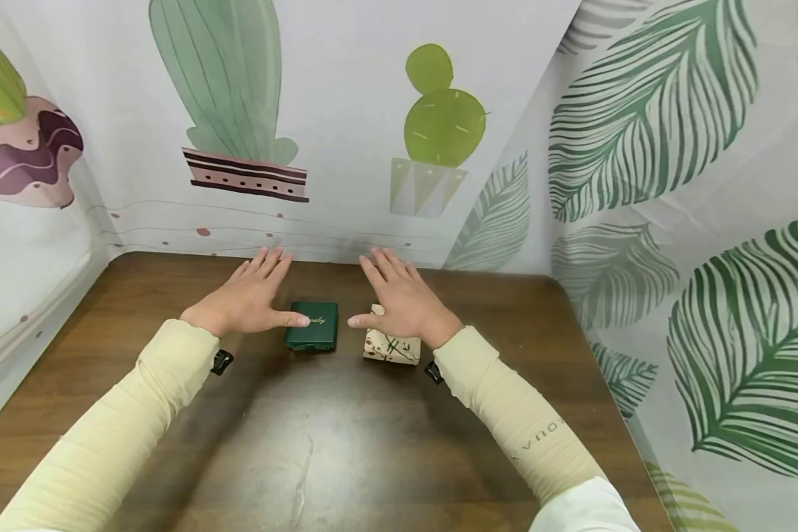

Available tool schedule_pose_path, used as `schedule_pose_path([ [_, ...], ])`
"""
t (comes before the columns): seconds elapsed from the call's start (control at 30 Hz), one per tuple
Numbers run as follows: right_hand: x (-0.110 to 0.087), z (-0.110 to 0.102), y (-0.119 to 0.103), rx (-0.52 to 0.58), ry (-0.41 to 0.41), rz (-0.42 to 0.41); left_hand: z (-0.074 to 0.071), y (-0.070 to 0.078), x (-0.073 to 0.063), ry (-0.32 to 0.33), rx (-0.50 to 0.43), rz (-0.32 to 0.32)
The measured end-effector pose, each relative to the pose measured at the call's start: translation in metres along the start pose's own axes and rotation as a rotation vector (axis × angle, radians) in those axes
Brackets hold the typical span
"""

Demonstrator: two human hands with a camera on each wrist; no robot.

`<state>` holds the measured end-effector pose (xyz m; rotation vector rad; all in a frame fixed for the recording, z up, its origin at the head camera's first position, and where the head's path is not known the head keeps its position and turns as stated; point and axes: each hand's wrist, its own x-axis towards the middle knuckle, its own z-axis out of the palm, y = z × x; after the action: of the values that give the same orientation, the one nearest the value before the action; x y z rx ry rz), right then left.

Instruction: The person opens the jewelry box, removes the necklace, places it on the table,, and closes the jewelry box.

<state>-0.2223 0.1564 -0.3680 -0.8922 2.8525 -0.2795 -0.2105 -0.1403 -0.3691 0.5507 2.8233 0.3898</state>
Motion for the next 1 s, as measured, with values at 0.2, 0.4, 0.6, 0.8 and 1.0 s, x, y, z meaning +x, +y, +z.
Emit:
schedule_pose_path([
  [0.2,0.002,0.010,-0.006,-0.004,-0.007,0.018,0.004,-0.002,0.000,-0.007,-0.006,0.007],
  [0.4,0.003,0.019,-0.012,-0.010,-0.018,0.013,0.011,-0.006,-0.004,0.004,0.005,0.015],
  [0.6,0.003,0.025,-0.014,-0.028,0.005,0.003,0.017,-0.006,-0.004,0.018,0.017,0.020],
  [0.8,0.004,0.032,-0.017,-0.033,0.010,0.008,0.021,-0.005,-0.004,0.041,0.030,0.024],
  [1.0,0.007,0.040,-0.021,-0.039,0.021,0.000,0.025,-0.006,-0.005,0.052,0.040,0.023],
])
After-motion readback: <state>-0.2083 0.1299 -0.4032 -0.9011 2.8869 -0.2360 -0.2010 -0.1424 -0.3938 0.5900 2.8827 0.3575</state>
